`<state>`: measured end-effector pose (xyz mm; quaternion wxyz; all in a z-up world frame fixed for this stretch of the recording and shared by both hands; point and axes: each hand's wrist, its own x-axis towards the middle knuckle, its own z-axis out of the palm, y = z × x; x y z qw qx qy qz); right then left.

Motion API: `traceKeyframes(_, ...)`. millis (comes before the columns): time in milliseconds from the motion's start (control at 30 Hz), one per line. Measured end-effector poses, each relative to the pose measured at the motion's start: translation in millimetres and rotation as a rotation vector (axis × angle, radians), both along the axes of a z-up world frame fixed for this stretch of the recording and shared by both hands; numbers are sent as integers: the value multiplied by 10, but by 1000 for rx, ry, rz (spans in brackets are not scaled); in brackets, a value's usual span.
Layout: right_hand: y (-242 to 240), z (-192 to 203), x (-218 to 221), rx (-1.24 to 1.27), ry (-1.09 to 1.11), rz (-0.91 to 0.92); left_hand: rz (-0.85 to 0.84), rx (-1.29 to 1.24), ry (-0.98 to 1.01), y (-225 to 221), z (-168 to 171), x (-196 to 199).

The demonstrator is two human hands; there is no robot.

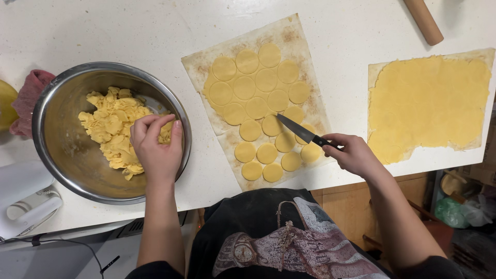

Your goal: The person separates circular dough cutouts from a sheet of dough by hand and with a knife, placing the scrap dough into a metal bowl.

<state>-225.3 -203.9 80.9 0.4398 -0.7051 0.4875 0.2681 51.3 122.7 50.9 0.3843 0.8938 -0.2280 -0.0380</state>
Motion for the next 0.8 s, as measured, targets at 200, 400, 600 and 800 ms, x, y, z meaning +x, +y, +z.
traceKeyframes(200, -9, -9, 72, 22, -18, 3, -11, -28, -12, -13, -6, -23)
traceKeyframes(400, -18, -104, 15, 88, -84, -53, -88, -34, -25, -123, -13, -87)
traceKeyframes(600, 2, -124, -82, 126, -122, -107, -196, -69, -11, -390, -2, -257)
traceKeyframes(800, 86, 46, -167, 145, -170, -69, -381, -138, 163, -762, 40, -514)
